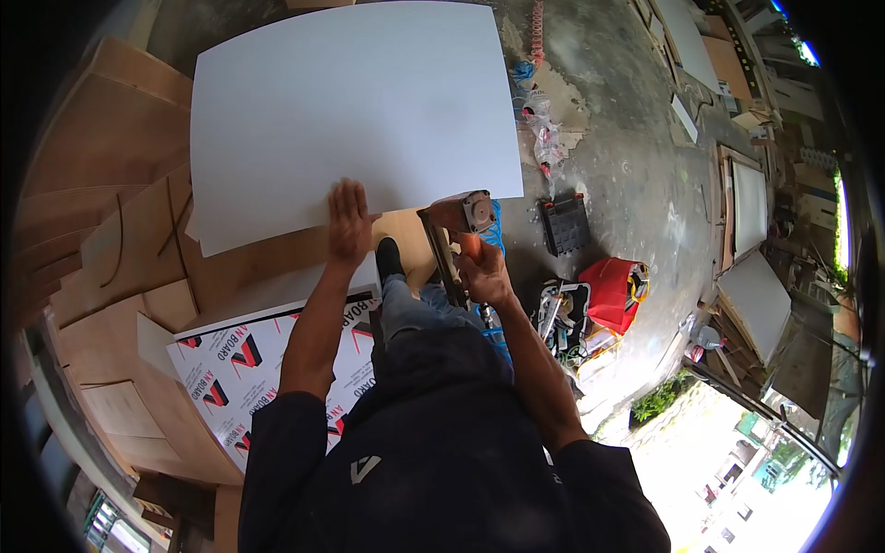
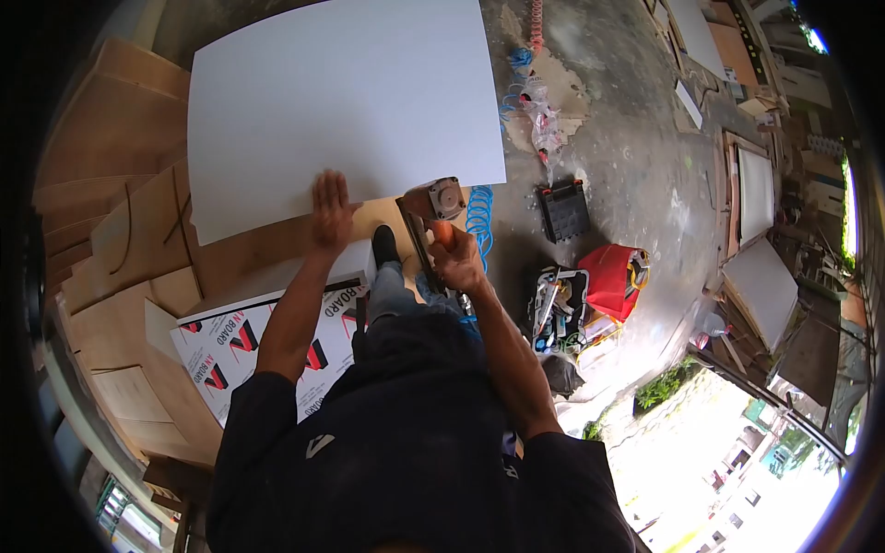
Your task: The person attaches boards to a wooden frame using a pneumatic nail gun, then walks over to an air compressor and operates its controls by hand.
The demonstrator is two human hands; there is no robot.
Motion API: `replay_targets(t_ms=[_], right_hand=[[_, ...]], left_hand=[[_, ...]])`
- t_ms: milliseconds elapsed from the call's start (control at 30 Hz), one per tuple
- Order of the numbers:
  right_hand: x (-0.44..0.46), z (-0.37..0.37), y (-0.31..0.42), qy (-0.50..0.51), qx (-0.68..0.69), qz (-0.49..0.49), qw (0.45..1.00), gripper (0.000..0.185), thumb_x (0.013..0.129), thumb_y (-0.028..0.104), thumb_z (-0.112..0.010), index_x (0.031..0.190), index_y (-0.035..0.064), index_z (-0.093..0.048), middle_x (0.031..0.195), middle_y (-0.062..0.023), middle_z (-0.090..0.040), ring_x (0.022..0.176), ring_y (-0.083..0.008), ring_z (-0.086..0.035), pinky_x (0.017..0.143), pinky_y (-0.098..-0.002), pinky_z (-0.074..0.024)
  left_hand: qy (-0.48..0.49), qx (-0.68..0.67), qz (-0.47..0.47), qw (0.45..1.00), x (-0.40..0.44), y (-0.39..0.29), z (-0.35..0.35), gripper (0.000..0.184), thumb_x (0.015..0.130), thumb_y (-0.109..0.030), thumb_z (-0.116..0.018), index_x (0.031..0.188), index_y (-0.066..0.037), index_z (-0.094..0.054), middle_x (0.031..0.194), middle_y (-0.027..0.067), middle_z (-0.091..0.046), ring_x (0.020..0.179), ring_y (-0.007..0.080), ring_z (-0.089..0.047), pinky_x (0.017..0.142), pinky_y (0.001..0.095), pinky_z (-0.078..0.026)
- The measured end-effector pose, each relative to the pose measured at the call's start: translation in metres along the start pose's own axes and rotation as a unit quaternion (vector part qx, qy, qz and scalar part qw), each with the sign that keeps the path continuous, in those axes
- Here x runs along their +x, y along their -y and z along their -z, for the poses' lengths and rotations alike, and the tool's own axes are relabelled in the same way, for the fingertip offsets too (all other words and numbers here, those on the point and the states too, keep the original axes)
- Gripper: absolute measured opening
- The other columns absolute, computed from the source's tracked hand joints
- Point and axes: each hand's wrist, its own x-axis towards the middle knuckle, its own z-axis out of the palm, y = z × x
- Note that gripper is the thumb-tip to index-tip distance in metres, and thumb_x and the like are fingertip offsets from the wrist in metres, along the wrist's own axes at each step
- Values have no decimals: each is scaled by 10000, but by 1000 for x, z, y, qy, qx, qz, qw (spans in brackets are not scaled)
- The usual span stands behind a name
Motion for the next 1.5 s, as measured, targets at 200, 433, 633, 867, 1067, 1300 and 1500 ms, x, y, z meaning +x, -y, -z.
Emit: replay_targets(t_ms=[200,433,633,867,1067,1300,1500], right_hand=[[18,2,-6,-3,81,4,997,176,876,143,-625,960,-11,-638,569,-2,-544,456,-84,-512,433,-278,-413],[18,1,3,-1,49,6,999,249,862,160,-609,1031,-12,-669,580,-33,-563,478,-122,-543,456,-321,-427],[14,-4,18,-39,27,1,999,180,860,148,-648,805,-15,-597,557,-26,-551,468,-109,-524,445,-307,-418],[16,-4,18,-36,2,40,999,156,856,138,-632,800,-5,-604,562,-19,-553,467,-100,-515,443,-306,-408],[19,-4,10,10,22,-8,1000,318,866,145,-581,1122,-25,-660,606,-52,-579,480,-140,-569,468,-337,-454],[24,-17,3,-13,56,-4,998,197,877,108,-605,1014,-27,-646,564,-12,-560,443,-99,-524,429,-282,-420],[20,-16,11,-19,23,19,999,132,874,95,-609,958,-4,-634,569,-10,-557,442,-104,-523,431,-295,-428]], left_hand=[[-10,26,-7,1000,-2,4,-3,939,911,-487,-652,1534,105,-273,1595,333,-263,1478,491,-268,1231,566,-223],[-17,15,-5,1000,-1,2,-5,948,908,-477,-658,1537,107,-255,1592,335,-266,1469,499,-282,1224,570,-236],[-4,13,0,1000,0,0,-3,955,904,-469,-668,1539,107,-247,1589,338,-268,1467,498,-288,1223,569,-242],[-2,26,-1,1000,1,1,-4,956,900,-476,-670,1535,109,-259,1583,341,-279,1461,498,-302,1219,566,-254],[-8,29,1,1000,2,-2,-5,939,903,-492,-659,1525,107,-287,1565,335,-316,1445,491,-329,1218,561,-260],[-13,22,3,1000,3,-1,-3,948,905,-508,-645,1530,101,-276,1570,331,-304,1446,481,-326,1221,561,-253],[-14,18,4,1000,0,-2,-9,960,913,-509,-629,1545,98,-237,1576,332,-288,1446,477,-325,1219,569,-255]])
